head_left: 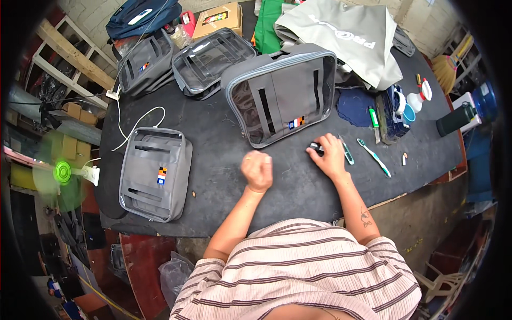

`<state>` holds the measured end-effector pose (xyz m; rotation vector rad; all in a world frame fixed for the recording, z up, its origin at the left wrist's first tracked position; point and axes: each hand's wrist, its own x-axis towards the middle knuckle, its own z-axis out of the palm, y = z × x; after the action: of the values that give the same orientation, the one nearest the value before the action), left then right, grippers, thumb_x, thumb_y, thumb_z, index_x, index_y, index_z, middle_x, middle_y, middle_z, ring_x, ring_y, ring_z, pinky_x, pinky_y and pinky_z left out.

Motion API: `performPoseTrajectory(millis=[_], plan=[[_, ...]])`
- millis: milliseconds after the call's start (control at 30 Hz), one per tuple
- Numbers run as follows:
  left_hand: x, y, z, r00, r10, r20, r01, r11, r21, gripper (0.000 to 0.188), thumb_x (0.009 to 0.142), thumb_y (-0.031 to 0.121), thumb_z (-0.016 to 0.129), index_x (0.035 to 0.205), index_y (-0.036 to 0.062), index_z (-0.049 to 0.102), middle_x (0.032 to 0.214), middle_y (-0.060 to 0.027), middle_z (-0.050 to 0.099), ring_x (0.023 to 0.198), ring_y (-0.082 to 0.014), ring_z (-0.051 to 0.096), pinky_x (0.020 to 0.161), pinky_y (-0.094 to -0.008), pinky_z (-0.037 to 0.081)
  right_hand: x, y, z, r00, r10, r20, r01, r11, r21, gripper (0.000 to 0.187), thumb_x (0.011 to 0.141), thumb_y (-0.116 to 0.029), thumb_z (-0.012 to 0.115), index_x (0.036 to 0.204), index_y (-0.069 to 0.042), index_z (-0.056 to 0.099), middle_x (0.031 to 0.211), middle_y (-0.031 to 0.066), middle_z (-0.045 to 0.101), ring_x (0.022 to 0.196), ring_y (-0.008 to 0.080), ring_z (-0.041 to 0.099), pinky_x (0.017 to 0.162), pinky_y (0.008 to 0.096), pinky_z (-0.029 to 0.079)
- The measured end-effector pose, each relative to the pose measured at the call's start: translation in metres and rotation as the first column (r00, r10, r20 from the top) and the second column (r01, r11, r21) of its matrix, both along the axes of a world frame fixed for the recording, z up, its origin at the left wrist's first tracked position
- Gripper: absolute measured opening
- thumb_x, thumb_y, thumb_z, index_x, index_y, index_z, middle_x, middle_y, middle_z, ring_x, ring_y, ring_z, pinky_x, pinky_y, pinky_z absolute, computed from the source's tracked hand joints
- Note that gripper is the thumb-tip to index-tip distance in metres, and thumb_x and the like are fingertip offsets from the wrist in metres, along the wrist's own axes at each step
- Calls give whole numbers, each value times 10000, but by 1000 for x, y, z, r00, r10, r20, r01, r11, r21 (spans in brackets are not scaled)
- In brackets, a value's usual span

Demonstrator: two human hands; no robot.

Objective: Repairing or adjusting the internal frame and structure of a gray organizer bag using pliers.

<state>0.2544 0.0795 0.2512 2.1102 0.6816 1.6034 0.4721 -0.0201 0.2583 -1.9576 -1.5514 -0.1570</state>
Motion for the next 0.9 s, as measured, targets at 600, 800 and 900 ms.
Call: performPoseTrajectory(millis=[600,800,900], plan=[[48,92,82,966,-44,255,131,934,-334,539,833,-101,631,1354,13,550,1009,-32,505,873,-89,543,750,-222,500,-22,52,77,985,156,75,-160,986,47,365,698,-262,781,903,-77,543,960,99,506,757,306,577,675,422,470],[46,47,125,987,8,160,7,996,-93,502,814,-83,659,1296,51,623,964,-45,538,835,-123,558,762,-263,500,-7,61,100,921,267,282,-256,964,-77,392,675,-261,784,899,-57,535,970,107,498,782,285,570,699,394,467],[48,32,123,995,8,104,-10,1000,20,458,793,-90,673,1231,43,665,945,-78,581,809,-168,576,743,-282,504,-11,58,100,896,326,301,-296,945,-142,410,667,-277,782,906,-43,546,959,124,501,791,290,567,706,391,469]])
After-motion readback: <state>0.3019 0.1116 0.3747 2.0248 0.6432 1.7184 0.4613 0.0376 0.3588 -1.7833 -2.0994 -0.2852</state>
